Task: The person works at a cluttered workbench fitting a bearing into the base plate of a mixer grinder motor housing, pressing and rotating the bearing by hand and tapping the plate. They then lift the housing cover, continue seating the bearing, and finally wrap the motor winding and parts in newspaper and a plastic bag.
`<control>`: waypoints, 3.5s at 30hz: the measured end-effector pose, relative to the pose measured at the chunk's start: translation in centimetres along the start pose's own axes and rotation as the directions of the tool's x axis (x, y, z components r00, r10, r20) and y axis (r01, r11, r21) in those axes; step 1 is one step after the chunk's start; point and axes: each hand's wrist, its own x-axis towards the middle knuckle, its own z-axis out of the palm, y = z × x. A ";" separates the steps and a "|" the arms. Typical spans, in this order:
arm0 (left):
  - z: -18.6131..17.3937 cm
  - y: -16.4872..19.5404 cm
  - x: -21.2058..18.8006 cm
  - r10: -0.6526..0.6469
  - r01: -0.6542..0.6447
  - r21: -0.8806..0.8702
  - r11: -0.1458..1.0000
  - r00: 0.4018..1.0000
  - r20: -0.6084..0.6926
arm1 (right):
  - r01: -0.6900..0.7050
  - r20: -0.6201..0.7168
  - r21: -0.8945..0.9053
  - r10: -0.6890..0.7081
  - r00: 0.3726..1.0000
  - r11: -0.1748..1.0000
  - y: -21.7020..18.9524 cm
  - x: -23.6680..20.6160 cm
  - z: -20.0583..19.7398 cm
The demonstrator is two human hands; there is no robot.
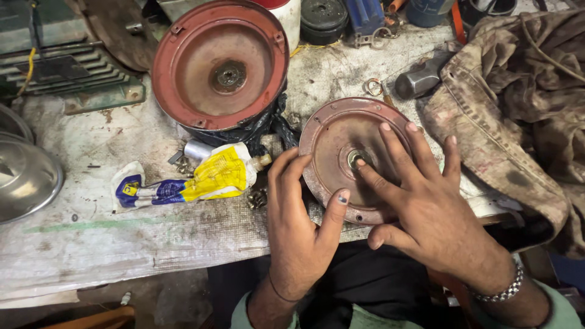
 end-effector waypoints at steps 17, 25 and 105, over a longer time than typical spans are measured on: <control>0.0 -0.1 0.0 0.005 -0.005 0.014 1.000 1.000 -0.006 | 0.047 0.018 0.043 -0.048 0.999 0.998 0.2 -0.2 0.4; 0.3 0.2 0.0 -0.064 0.065 0.045 0.997 0.998 -0.013 | -0.051 0.007 0.051 0.050 0.999 0.997 0.9 -0.9 0.0; 1.1 1.0 0.2 -0.024 0.023 0.131 0.991 1.000 0.006 | -0.538 0.025 0.200 0.544 0.838 0.819 19.0 -3.3 -2.1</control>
